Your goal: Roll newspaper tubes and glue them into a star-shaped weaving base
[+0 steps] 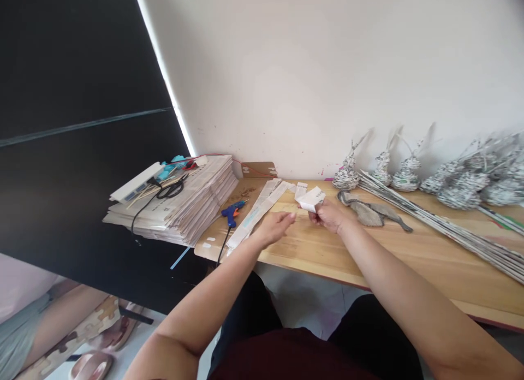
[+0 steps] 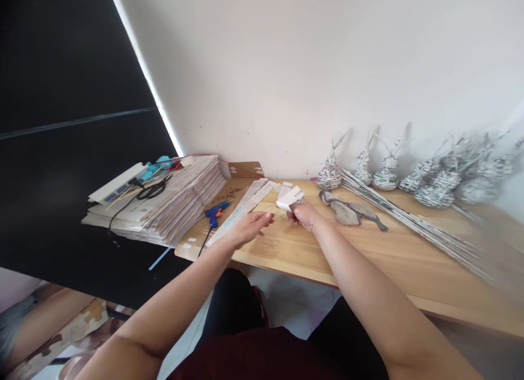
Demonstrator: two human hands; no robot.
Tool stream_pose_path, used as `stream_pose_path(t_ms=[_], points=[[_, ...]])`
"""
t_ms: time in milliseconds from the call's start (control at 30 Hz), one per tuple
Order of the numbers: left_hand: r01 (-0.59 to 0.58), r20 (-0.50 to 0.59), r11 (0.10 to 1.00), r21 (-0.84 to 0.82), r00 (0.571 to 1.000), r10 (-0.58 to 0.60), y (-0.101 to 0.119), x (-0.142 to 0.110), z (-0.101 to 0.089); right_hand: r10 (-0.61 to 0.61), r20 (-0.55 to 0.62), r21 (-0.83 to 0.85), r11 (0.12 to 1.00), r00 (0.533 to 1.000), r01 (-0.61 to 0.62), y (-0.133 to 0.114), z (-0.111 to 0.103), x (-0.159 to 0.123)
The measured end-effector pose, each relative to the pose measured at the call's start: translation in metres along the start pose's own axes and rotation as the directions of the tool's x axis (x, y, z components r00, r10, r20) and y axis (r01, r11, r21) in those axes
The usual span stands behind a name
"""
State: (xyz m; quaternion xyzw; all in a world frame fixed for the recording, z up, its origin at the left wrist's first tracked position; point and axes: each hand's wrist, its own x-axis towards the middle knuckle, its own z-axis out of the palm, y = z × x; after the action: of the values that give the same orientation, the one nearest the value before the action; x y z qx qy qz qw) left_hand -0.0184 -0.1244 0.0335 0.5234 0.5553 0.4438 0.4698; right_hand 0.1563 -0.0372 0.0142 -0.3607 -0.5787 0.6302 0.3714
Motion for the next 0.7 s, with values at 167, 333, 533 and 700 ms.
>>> stream_pose_path(t_ms=[167,333,533,700], points=[[0.116,0.162,0.978,-0.171,0.983,-0.088,0.001,0.006,0.025,0.012,-0.014,-0.174,0.985,1.000,-0.014,-0.010,0.036,-0.049],[0.245,0.318,0.906,-0.344,0.939,-0.133,0.005,-0.001,0.026,0.164,-0.019,-0.158,0.973,0.986,-0.165,0.009,0.056,-0.115],[0.277,0.413,0.924,-0.263,0.898,-0.151,0.005,-0.030,0.037,0.289,-0.012,-0.065,0.955,0.957,-0.290,0.035,0.062,-0.163],[0.358,0.468,0.886,-0.296,0.863,-0.192,-0.001,-0.053,0.052,0.390,-0.017,0.030,0.920,0.920,-0.390,0.054,0.071,-0.180]])
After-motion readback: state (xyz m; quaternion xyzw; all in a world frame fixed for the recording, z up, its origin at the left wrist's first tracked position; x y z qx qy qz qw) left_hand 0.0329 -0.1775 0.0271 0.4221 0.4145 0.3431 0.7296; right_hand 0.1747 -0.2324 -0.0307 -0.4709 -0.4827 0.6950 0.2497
